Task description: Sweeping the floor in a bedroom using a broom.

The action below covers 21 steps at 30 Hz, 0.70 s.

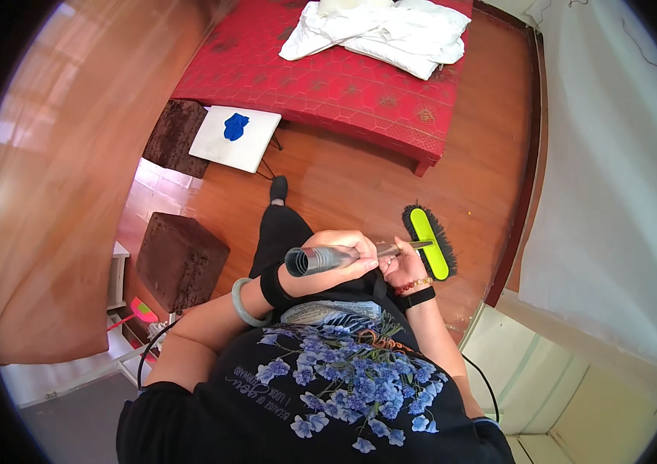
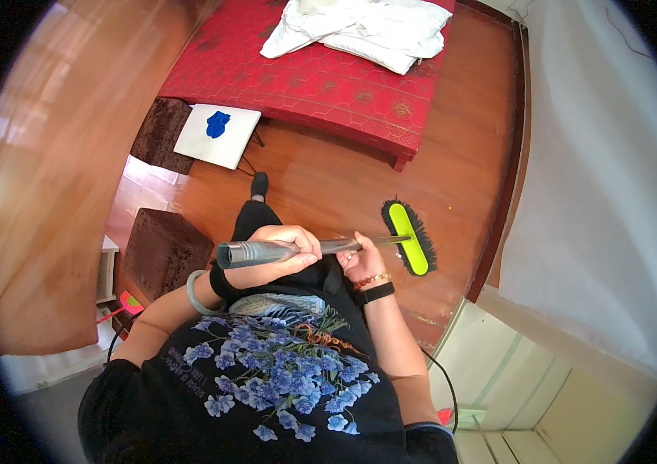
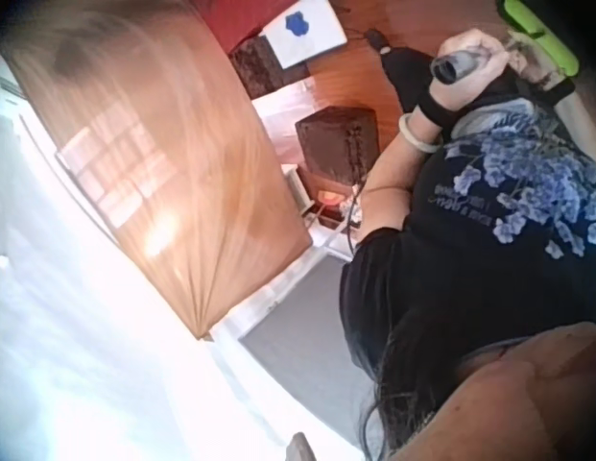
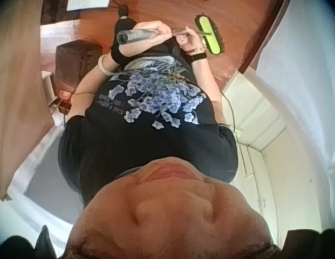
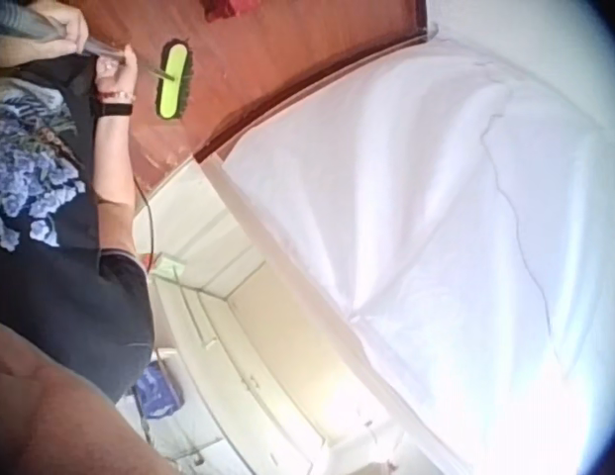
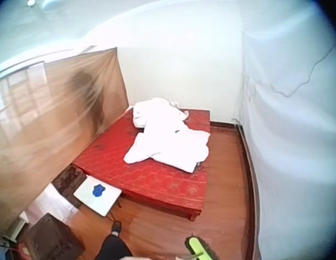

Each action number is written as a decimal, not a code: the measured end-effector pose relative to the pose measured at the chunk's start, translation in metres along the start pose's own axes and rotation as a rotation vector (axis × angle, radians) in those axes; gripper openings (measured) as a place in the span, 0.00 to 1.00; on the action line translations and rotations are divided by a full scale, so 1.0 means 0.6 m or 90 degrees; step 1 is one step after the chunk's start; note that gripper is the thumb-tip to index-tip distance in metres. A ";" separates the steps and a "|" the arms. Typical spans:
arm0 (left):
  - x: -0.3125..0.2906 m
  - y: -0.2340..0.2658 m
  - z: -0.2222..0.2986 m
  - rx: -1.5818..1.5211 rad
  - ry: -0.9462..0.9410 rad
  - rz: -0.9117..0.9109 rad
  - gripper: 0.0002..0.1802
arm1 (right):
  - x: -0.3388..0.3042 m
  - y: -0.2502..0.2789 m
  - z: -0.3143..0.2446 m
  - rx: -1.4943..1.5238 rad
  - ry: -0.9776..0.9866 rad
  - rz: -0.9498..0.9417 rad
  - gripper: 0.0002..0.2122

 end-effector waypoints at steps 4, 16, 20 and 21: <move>-0.013 -0.006 0.004 0.020 -0.026 -0.074 0.03 | 0.002 0.019 0.011 0.002 -0.026 0.029 0.10; -0.185 0.141 -0.031 -0.331 0.196 -0.158 0.22 | 0.124 0.114 0.118 0.036 -0.096 0.193 0.03; -0.220 0.206 -0.035 0.040 0.266 -0.015 0.09 | 0.177 0.104 0.184 0.074 -0.123 0.246 0.02; -0.235 0.222 -0.038 0.091 0.329 0.089 0.07 | 0.187 0.096 0.196 0.072 -0.125 0.250 0.02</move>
Point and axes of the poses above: each hand's wrist, its own x-axis towards the middle knuckle, its own y-axis out of the back of the hand, z = x × y, the point moved 5 cm from there along x, towards the middle knuckle, and after that the axes turned 1 degree about -x, right-handed, at the moved point
